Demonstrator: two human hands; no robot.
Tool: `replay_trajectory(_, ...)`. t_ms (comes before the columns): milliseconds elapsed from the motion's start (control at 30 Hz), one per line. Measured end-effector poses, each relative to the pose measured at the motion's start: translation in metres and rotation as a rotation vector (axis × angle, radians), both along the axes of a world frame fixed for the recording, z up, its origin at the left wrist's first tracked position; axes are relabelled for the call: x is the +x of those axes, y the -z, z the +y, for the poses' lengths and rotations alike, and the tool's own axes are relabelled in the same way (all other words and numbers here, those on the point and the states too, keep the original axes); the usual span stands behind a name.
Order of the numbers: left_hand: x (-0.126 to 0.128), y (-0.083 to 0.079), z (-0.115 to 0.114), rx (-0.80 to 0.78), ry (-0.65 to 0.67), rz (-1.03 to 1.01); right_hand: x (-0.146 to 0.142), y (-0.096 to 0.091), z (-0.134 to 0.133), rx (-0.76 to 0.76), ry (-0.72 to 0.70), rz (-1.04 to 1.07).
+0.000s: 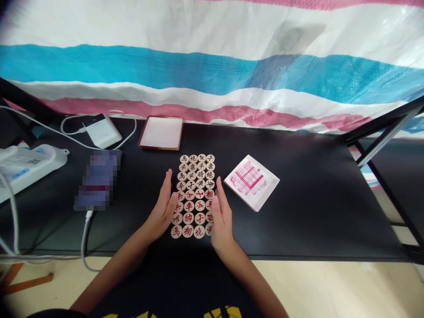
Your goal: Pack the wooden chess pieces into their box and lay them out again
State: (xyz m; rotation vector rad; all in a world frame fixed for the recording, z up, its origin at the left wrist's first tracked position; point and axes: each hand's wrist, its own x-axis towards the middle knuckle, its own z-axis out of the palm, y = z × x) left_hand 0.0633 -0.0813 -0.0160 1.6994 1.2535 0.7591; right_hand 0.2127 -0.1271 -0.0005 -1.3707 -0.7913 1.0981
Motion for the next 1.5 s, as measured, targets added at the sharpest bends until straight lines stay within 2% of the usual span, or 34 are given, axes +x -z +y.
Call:
replay_trajectory(400,0.007,0.004,0.002,0.035,0.054,0.025,-0.002,0.001,-0.001,0.000,0.009,0.011)
replay_trajectory(567,-0.001,0.003,0.005,-0.049,0.039,-0.088,0.006,0.004,0.005,-0.029,0.005,0.075)
replay_trajectory(700,-0.005,0.000,0.024,-0.115,-0.023,-0.223,0.017,0.008,0.025,-0.040,0.012,0.043)
replay_trajectory(800,0.000,0.001,0.047,-0.103,-0.044,-0.239,0.018,0.009,0.041,-0.038,0.025,0.005)
replay_trajectory(967,0.001,0.001,0.074,0.001,-0.074,-0.233,0.015,-0.009,0.046,-0.024,0.016,-0.131)
replay_trajectory(1033,-0.007,-0.001,0.078,0.038,-0.114,-0.245,0.025,-0.019,0.044,0.009,0.098,-0.235)
replay_trajectory(1100,-0.019,-0.003,0.081,0.017,-0.162,-0.227,0.045,-0.026,0.043,-0.018,0.252,-0.445)
replay_trajectory(1167,-0.030,-0.001,0.084,-0.017,-0.195,-0.217,0.072,-0.025,0.046,-0.178,0.310,-0.732)
replay_trajectory(1233,-0.038,0.002,0.087,-0.021,-0.199,-0.190,0.100,-0.018,0.051,-0.300,0.207,-0.986)
replay_trajectory(1333,-0.041,0.009,0.090,0.012,-0.159,-0.117,0.132,0.000,0.054,-0.321,0.072,-1.242)
replay_trajectory(1400,-0.040,0.012,0.091,0.034,-0.124,-0.069,0.147,0.009,0.051,-0.340,0.055,-1.344)
replay_trajectory(1500,-0.038,0.011,0.090,0.049,-0.100,-0.035,0.170,0.012,0.043,-0.462,0.065,-1.438)
